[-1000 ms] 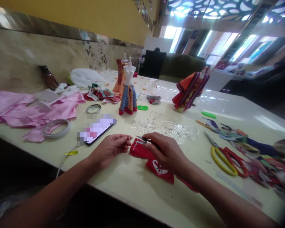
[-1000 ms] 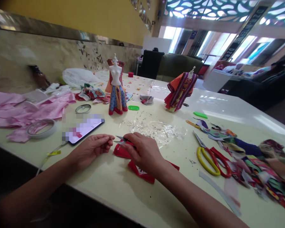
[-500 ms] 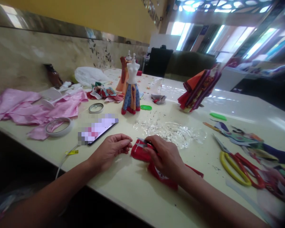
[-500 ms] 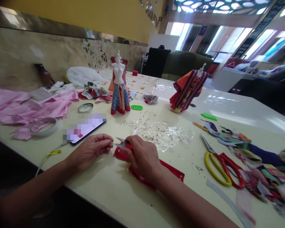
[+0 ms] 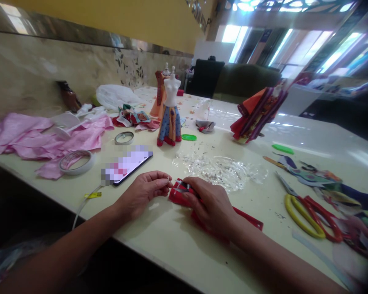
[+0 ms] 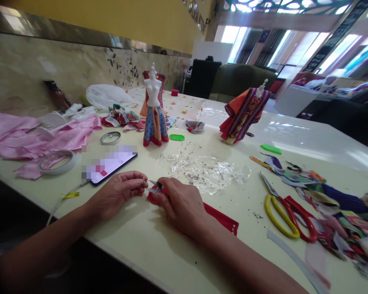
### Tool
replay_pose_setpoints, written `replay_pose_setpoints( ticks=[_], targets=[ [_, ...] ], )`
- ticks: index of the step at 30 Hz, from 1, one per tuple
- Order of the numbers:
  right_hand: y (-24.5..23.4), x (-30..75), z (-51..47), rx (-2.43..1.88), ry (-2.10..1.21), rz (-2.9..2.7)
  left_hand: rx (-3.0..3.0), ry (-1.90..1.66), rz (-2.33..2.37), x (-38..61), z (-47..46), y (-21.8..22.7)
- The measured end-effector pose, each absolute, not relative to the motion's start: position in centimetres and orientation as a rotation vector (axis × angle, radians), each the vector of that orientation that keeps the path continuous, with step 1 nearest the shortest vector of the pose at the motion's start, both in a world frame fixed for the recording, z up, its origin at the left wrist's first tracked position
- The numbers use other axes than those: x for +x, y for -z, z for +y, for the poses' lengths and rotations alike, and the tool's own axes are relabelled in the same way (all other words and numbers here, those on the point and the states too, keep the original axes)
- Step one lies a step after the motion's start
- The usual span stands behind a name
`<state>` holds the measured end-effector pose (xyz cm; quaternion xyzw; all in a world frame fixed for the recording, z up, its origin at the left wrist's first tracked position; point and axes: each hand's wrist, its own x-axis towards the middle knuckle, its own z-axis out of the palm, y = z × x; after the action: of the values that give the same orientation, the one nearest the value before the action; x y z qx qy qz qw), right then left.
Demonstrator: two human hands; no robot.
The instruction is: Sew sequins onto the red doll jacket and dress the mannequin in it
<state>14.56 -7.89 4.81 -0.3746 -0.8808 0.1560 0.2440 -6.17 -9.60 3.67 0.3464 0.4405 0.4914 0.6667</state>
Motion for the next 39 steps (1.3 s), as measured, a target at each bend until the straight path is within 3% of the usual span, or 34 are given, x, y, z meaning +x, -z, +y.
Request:
replay_pose_setpoints(
  ticks=[39],
  targets=[
    [-4.03, 13.76, -8.17, -1.076, -0.469, -2.4, 1.073, -1.134, 1.07, -6.16, -9.94, -3.34]
  ],
)
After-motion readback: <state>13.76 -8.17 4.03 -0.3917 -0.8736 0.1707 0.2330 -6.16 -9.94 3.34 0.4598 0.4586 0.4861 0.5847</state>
